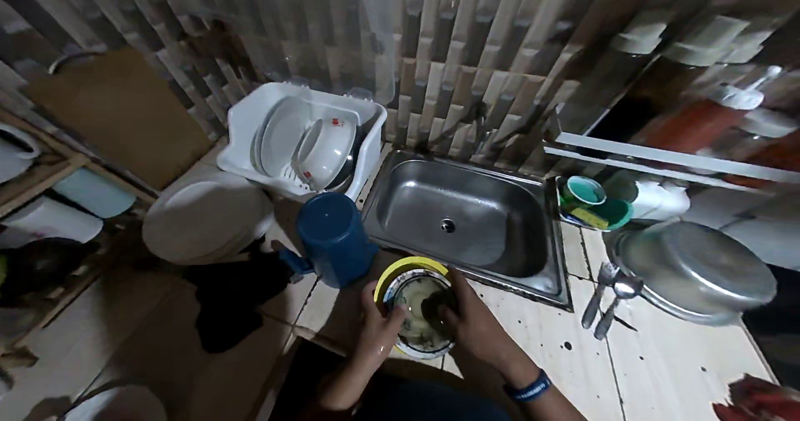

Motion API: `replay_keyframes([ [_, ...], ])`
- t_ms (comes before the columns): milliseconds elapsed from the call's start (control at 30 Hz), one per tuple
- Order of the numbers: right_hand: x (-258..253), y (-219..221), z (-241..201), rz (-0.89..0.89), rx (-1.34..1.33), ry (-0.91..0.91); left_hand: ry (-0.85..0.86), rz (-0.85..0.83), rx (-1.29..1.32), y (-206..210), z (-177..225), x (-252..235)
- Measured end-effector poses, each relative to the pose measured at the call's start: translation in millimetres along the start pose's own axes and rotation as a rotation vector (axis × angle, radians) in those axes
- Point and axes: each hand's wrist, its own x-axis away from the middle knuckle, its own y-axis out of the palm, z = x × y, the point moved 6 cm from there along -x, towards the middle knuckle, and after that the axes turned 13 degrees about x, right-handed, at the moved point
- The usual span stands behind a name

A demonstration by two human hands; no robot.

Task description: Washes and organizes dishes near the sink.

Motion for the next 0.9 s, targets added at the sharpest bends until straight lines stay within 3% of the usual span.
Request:
replay_keyframes([
  [133,31,-18,-4,0.161,0.062,-0.056,-0.066,-0.071,0.023,24,1,-5],
  [233,48,-25,1,0.150,0.108,-0.119,-0.099,-0.148,0.138,34,-2,-14],
  [367,61,-26,12,0.248,0.237,-0.305,-0.157,-0.197,0.156,36,-2,-21],
  [533,67,-9,4,0.402,0.381,-0.615,-0.193,-0.276,0.082,37,-4,-30],
  [667,61,8,6,0.484,0.438,-0.685,-0.248,-0.359,-0.030,34,6,-34],
  [900,50,5,-9,0.371,0.578,-0.714,-0.331,-0.445,-0.132,27,29,-46],
])
